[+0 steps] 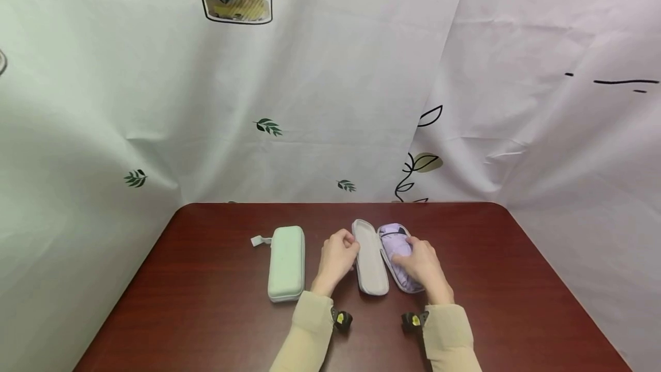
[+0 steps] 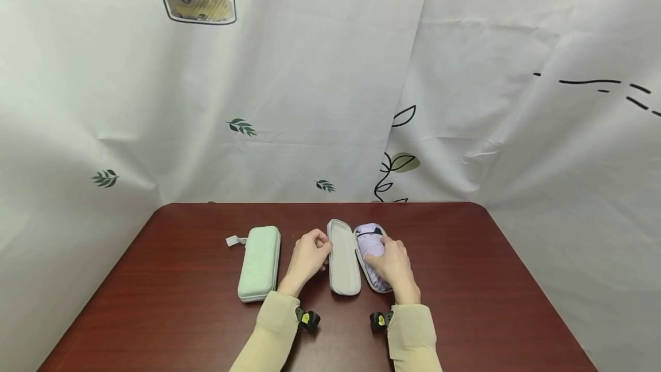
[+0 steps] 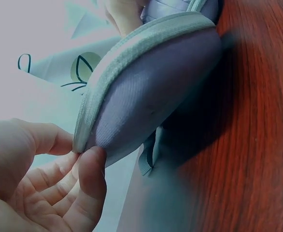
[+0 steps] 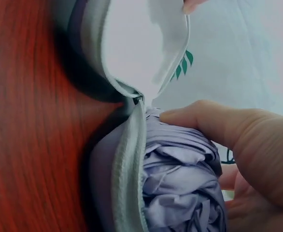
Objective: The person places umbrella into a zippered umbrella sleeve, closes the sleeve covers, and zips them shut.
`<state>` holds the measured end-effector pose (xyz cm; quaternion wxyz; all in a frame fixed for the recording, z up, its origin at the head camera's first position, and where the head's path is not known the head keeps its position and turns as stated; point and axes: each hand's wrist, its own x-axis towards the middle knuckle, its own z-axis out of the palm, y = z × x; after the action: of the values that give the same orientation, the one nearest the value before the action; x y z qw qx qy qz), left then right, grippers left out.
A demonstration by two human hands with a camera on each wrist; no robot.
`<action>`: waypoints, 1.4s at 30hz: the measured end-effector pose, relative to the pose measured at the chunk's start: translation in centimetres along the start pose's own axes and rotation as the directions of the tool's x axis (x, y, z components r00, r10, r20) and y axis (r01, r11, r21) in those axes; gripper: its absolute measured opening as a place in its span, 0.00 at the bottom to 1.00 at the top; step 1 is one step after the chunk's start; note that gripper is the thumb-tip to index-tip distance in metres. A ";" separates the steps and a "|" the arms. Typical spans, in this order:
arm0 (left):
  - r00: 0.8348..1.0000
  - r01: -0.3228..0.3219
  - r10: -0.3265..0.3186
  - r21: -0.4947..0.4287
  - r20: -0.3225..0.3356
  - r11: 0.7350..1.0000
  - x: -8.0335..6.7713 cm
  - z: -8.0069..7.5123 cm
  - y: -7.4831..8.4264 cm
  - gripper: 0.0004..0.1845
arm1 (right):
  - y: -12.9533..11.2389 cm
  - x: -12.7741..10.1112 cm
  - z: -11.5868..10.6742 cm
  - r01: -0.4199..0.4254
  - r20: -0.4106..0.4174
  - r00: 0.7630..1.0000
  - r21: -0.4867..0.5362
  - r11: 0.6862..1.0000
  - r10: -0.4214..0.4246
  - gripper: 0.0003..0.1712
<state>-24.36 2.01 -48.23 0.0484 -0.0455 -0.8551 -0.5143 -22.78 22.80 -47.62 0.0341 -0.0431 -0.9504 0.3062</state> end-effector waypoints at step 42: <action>0.993 0.012 0.015 -0.225 0.117 0.974 0.1 0.8 -0.5 0.11 | 7.3 3.5 -0.9 -0.021 0.059 0.998 0.469 0.883 -0.008 0.10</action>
<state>-24.51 2.50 -49.00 -0.0071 -0.0816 -0.7926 -0.6042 -25.72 29.60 -51.05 0.0142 -0.0277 -0.8486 0.5282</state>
